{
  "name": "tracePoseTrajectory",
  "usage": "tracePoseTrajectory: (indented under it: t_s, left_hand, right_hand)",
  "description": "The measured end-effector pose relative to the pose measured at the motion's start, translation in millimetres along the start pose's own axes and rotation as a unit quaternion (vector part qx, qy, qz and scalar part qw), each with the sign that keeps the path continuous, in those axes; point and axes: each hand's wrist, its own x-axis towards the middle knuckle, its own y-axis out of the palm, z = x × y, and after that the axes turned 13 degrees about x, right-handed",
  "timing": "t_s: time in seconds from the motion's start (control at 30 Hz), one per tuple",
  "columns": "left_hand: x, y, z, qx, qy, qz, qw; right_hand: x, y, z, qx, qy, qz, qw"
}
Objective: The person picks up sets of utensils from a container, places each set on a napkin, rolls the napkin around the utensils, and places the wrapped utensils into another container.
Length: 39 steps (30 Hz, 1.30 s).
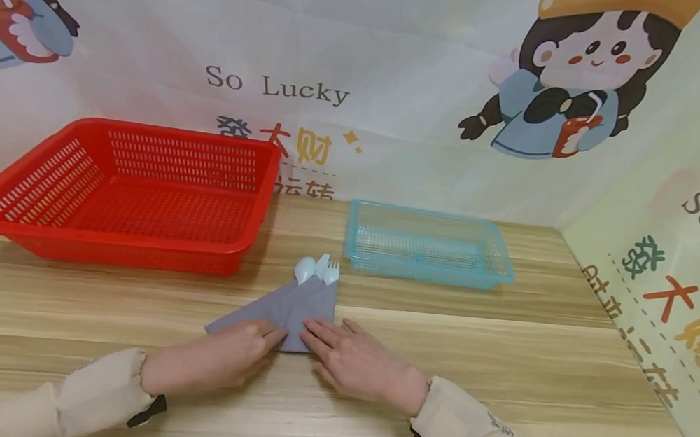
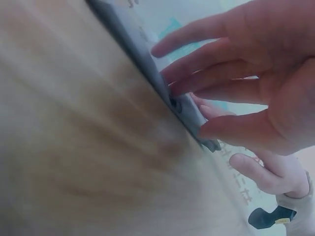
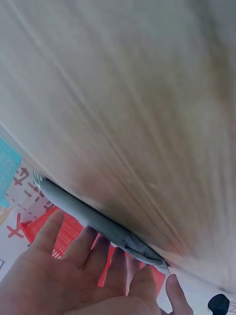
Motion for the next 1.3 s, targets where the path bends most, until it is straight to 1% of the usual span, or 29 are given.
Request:
tracePoseTrajectory:
  t_s: [0.07, 0.13, 0.27, 0.4, 0.53, 0.7, 0.8, 0.9, 0.97, 1.03, 1.13, 1.3]
  left_hand:
    - [1.1, 1.3, 0.6, 0.002, -0.008, 0.011, 0.9999]
    - [2.0, 2.4, 0.4, 0.005, -0.016, 0.032, 0.9993]
    - [3.4, 0.5, -1.9, 0.005, -0.035, 0.067, 0.9971]
    - [3.0, -2.3, -4.4, 0.009, -0.041, 0.099, 0.9942]
    - [2.3, -3.7, -7.3, 0.026, -0.037, 0.132, 0.9901]
    - [1.6, -4.6, -10.9, 0.054, -0.034, 0.147, 0.9871]
    - [1.3, -5.2, -12.1, 0.059, -0.034, 0.154, 0.9857]
    - [0.8, -6.8, -12.7, 0.048, -0.035, 0.172, 0.9834]
    - [0.2, -8.2, -12.9, 0.031, -0.038, 0.187, 0.9811]
    - [-0.4, -9.8, -13.1, 0.009, -0.044, 0.207, 0.9773]
    - [-1.0, -11.4, -13.6, -0.015, -0.052, 0.229, 0.972]
    - [0.5, -10.7, -16.0, -0.041, -0.072, 0.241, 0.967]
  right_hand:
    - [0.8, -1.0, 0.0, -0.004, 0.0, 0.002, 1.0]
    - [1.4, -2.0, 0.2, -0.004, 0.0, 0.004, 1.0]
    - [2.7, -3.7, 1.1, 0.001, -0.001, -0.001, 1.0]
    - [4.3, -3.8, 1.2, 0.003, -0.003, -0.004, 1.0]
    - [5.1, -3.2, 0.4, 0.004, -0.006, -0.01, 0.9999]
    - [6.5, -3.3, -0.3, -0.001, -0.015, -0.018, 0.9997]
    - [7.1, -3.7, -0.2, -0.004, -0.019, -0.015, 0.9997]
    - [7.2, -4.0, 0.0, -0.004, -0.022, -0.005, 0.9997]
    - [7.4, -4.1, 0.1, -0.001, -0.022, 0.0, 0.9998]
    - [7.6, -4.2, 0.1, 0.003, -0.02, 0.005, 0.9998]
    - [8.0, -4.2, -0.1, 0.005, -0.017, 0.007, 0.9998]
    - [8.0, -4.4, 0.4, -0.003, -0.014, 0.01, 0.9998]
